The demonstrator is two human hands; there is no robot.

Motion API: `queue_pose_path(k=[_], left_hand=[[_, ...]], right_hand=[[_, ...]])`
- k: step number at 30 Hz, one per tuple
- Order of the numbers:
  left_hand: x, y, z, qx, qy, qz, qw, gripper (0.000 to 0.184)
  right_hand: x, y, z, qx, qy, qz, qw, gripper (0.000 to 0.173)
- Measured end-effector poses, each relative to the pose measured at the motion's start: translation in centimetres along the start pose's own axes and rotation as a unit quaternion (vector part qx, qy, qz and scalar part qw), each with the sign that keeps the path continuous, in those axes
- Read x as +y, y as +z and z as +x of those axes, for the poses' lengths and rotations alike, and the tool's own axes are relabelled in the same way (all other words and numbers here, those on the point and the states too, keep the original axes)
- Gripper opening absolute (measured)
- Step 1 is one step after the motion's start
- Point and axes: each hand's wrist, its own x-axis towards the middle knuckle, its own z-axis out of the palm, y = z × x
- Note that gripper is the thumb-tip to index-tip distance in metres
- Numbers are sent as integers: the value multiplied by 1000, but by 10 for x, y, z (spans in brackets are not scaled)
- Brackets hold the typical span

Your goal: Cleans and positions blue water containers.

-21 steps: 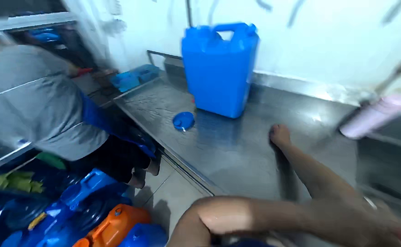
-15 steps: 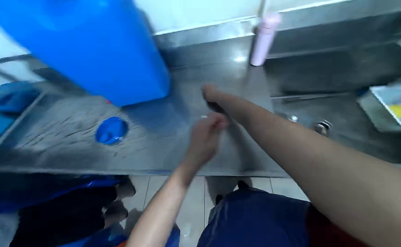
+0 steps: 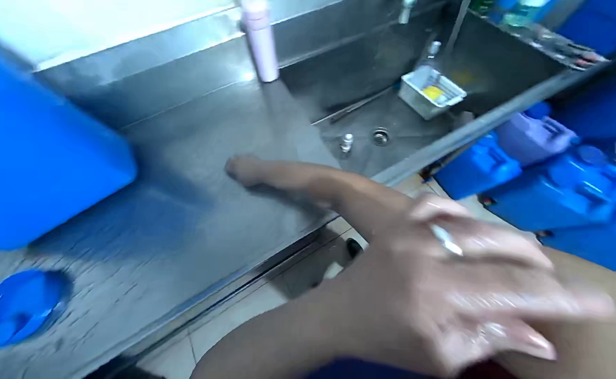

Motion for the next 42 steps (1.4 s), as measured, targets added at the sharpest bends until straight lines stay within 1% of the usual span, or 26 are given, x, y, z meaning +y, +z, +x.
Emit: queue_pose_path(k=[2, 4, 6, 7, 8, 9, 11, 12, 13, 14, 15, 18, 19, 20, 21, 23, 24, 25, 26, 28, 30, 33, 36, 38, 40, 42], left_hand=[[-3, 35, 22, -23, 56, -20, 998, 27], [-17, 59, 28, -48, 66, 35, 996, 25], [-44, 72, 23, -98, 43, 88, 990, 28], [-63, 75, 19, -127, 20, 108, 986, 32], [-86, 78, 16, -154, -10, 123, 980, 36], [-112, 82, 15, -183, -48, 138, 972, 39], [-170, 96, 14, -217, -132, 186, 949, 41], [-197, 106, 15, -225, -177, 217, 933, 41], [-221, 117, 17, -229, -219, 247, 916, 39], [-243, 131, 20, -221, -253, 260, 905, 33], [-260, 147, 20, -201, -271, 263, 904, 29], [-299, 190, 26, -152, -263, 254, 918, 19], [-309, 201, 36, -147, -251, 260, 921, 18], [-320, 211, 51, -147, -239, 271, 921, 18], [-333, 218, 72, -152, -229, 289, 917, 19], [-362, 228, 126, -189, -244, 342, 887, 26], [-377, 232, 156, -225, -284, 364, 858, 37], [-393, 239, 188, -270, -348, 374, 816, 50], [-412, 249, 216, -314, -407, 373, 773, 60], [-454, 279, 255, -381, -468, 363, 710, 65], [-483, 313, 286, -422, -471, 382, 674, 66], [-517, 349, 326, -448, -457, 391, 662, 75], [-549, 385, 371, -454, -453, 377, 668, 76], [-571, 409, 400, -457, -451, 376, 668, 76], [-583, 421, 413, -467, -459, 374, 657, 79], [-586, 423, 414, -454, -464, 368, 666, 81]], right_hand=[[20, 11, -43, 21, -71, -9, 997, 36], [62, 37, -81, 98, -169, -28, 980, 29], [101, 52, -156, 207, -216, -25, 954, 22], [128, 63, -196, 279, -228, -25, 932, 16], [162, 75, -236, 317, -223, -5, 922, 15], [193, 82, -283, 297, -176, 26, 938, 17], [261, 100, -376, 229, -50, 25, 972, 15], [293, 112, -420, 178, 41, 45, 982, 18], [324, 125, -459, 150, 131, 77, 977, 22], [353, 139, -496, 148, 220, 119, 957, 26], [378, 155, -530, 167, 305, 163, 924, 28], [427, 191, -605, 235, 497, 294, 782, 31], [435, 196, -620, 254, 535, 326, 737, 33], [442, 196, -631, 273, 556, 345, 705, 33], [450, 192, -640, 287, 562, 355, 690, 33], [473, 181, -653, 282, 548, 350, 705, 31], [486, 174, -658, 269, 539, 345, 719, 31], [501, 168, -664, 258, 536, 344, 727, 31], [516, 165, -670, 250, 540, 350, 723, 31], [547, 172, -687, 254, 566, 379, 687, 32], [576, 186, -707, 253, 599, 408, 641, 35], [602, 216, -738, 167, 658, 439, 589, 40], [619, 220, -772, 48, 692, 460, 554, 46], [648, 195, -793, 25, 695, 458, 554, 48], [687, 164, -809, 49, 697, 449, 557, 47], [737, 121, -814, 64, 688, 435, 577, 47]])
